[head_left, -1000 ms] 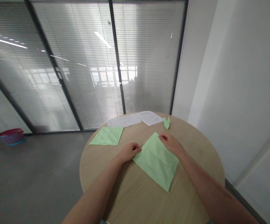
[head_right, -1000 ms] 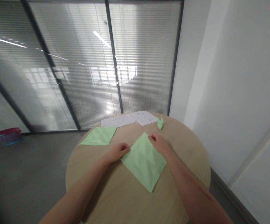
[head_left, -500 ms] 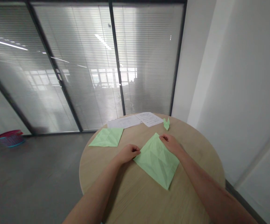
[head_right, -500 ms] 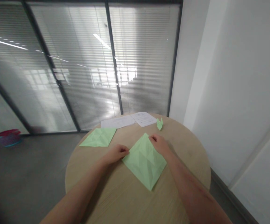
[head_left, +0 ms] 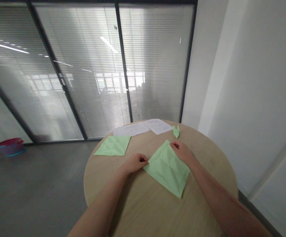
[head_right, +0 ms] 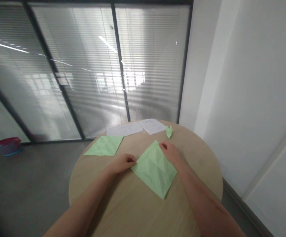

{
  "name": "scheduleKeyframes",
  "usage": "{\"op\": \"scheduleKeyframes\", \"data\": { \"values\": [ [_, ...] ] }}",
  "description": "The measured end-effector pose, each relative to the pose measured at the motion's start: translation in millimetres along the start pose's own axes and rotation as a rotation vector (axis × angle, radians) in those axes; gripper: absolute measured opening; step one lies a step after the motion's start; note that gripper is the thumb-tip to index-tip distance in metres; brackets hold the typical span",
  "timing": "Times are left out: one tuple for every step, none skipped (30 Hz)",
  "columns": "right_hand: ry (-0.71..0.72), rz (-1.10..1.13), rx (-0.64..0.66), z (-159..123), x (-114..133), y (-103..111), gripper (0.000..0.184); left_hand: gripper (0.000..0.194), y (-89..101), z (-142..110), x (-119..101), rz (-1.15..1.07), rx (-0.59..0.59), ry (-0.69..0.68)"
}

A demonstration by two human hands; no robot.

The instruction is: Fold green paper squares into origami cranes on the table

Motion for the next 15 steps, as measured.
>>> {"op": "scheduleKeyframes", "data": {
  "values": [
    [-0.006, 0.002, -0.006, 0, 0, 1, 0.037, 0.019, 0.2, 0, 0, 0.006, -0.003, 0.002],
    [-0.010, 0.004, -0.011, 0, -1, 2, 0.036, 0.019, 0.9, 0, 1, 0.013, -0.011, 0.004],
    [-0.013, 0.006, -0.017, 0, -1, 2, 0.036, 0.019, 2.0, 0, 1, 0.022, -0.024, 0.006],
    [-0.013, 0.009, -0.021, 0, -1, 3, 0.036, 0.020, 3.3, 0, 2, 0.032, -0.038, 0.008],
    [-0.013, 0.012, -0.024, 0, -1, 3, 0.036, 0.020, 4.6, 0, 3, 0.043, -0.053, 0.011],
    [-0.012, 0.015, -0.026, 0, -2, 3, 0.036, 0.020, 5.8, 1, 4, 0.055, -0.066, 0.014],
    [-0.010, 0.018, -0.027, 0, -2, 3, 0.036, 0.020, 6.8, 1, 5, 0.065, -0.076, 0.019],
    [-0.008, 0.020, -0.027, 0, -2, 2, 0.036, 0.020, 7.6, 1, 6, 0.075, -0.082, 0.023],
    [-0.005, 0.021, -0.027, 0, -2, 2, 0.036, 0.020, 8.1, 2, 8, 0.084, -0.086, 0.027],
    [-0.003, 0.021, -0.026, 0, -2, 1, 0.036, 0.020, 8.6, 2, 9, 0.093, -0.089, 0.031],
    [-0.001, 0.021, -0.026, 0, -2, 1, 0.036, 0.019, 9.1, 3, 10, 0.101, -0.093, 0.034],
    [0.000, 0.020, -0.026, 0, -3, 1, 0.036, 0.019, 9.7, 3, 11, 0.108, -0.098, 0.037],
    [0.000, 0.019, -0.028, 1, -3, 1, 0.035, 0.018, 10.3, 3, 12, 0.115, -0.105, 0.039],
    [0.000, 0.018, -0.030, 1, -4, 1, 0.035, 0.018, 10.8, 3, 12, 0.120, -0.111, 0.040],
    [0.000, 0.017, -0.033, 1, -4, 1, 0.035, 0.019, 11.1, 3, 12, 0.123, -0.118, 0.041]
  ]
}}
Point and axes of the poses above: each hand's wrist, its own z-axis towards the middle knuckle, its own y-axis out of the back of the hand, x = y × z, the point moved 8 cm from there along z, towards the middle knuckle, and after that the axes turned 11 degrees about x, right-handed, at the moved point
